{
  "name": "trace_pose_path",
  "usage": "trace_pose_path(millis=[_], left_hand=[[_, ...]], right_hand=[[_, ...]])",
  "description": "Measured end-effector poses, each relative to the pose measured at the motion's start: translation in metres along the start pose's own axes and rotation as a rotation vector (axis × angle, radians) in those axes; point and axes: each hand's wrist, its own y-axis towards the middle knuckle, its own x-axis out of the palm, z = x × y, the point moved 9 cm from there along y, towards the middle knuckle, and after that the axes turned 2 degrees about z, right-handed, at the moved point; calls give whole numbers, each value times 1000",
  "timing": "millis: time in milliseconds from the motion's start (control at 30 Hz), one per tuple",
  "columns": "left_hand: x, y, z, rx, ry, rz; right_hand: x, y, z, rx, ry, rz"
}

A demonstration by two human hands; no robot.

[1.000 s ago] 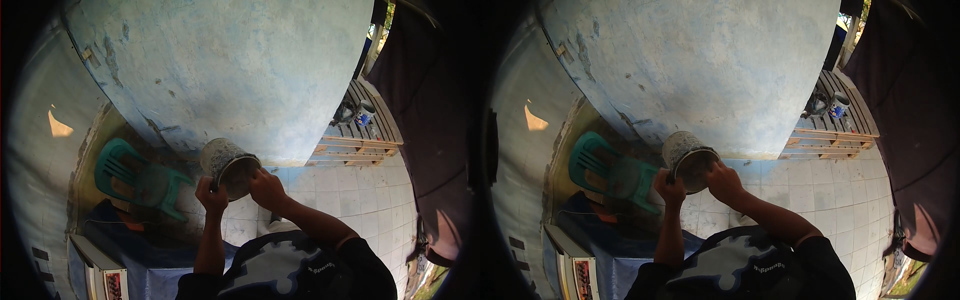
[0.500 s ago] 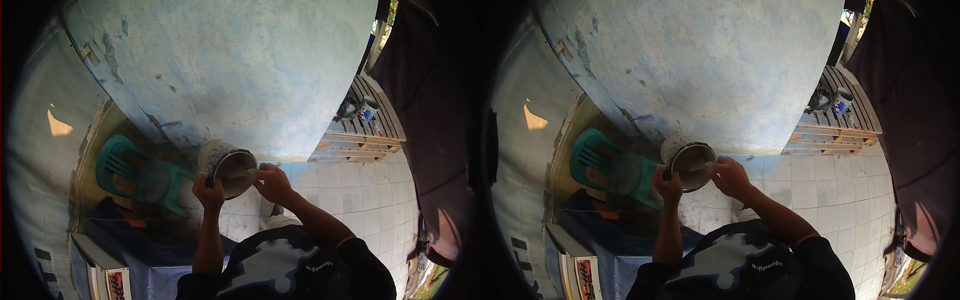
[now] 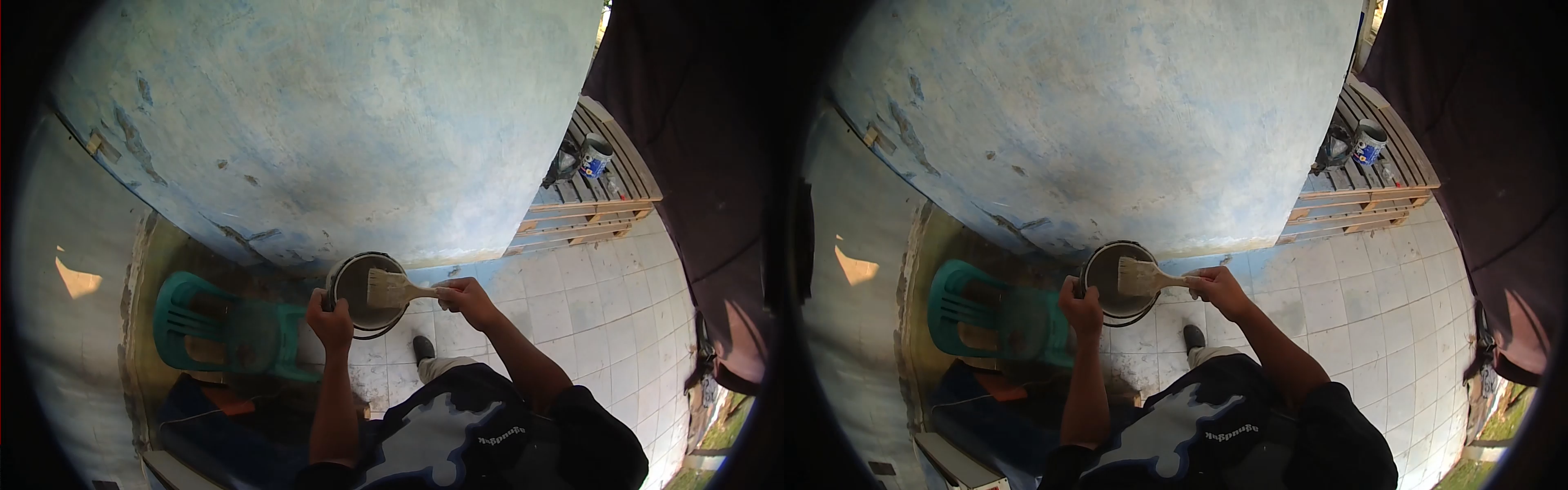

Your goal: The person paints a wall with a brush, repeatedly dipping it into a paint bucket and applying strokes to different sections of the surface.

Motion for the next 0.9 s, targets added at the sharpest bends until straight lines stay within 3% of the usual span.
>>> trace_pose_path(millis=[167,267,400,567,733,800,867,900], left_hand=[[57,52,-21,-3,6,-142],[97,78,-35,34,32,-214],[144,101,-44,7,23,-327],[189,105,-49,-1,-29,-427],[239,111,-74,7,-29,-534],[240,109,-93,-102,-48,-536],[253,107,-110,-116,-37,-567],[258,106,-120,-135,-20,-576]], right_hand=[[-20,35,24,55,326,-27],[-10,48,24,-5,442,-241],[-23,67,21,-18,477,-194],[-48,80,32,-26,445,-81],[-81,89,45,-98,672,56],[-92,95,58,-85,740,90],[-125,103,88,-50,593,376],[-133,113,102,-57,608,401]])
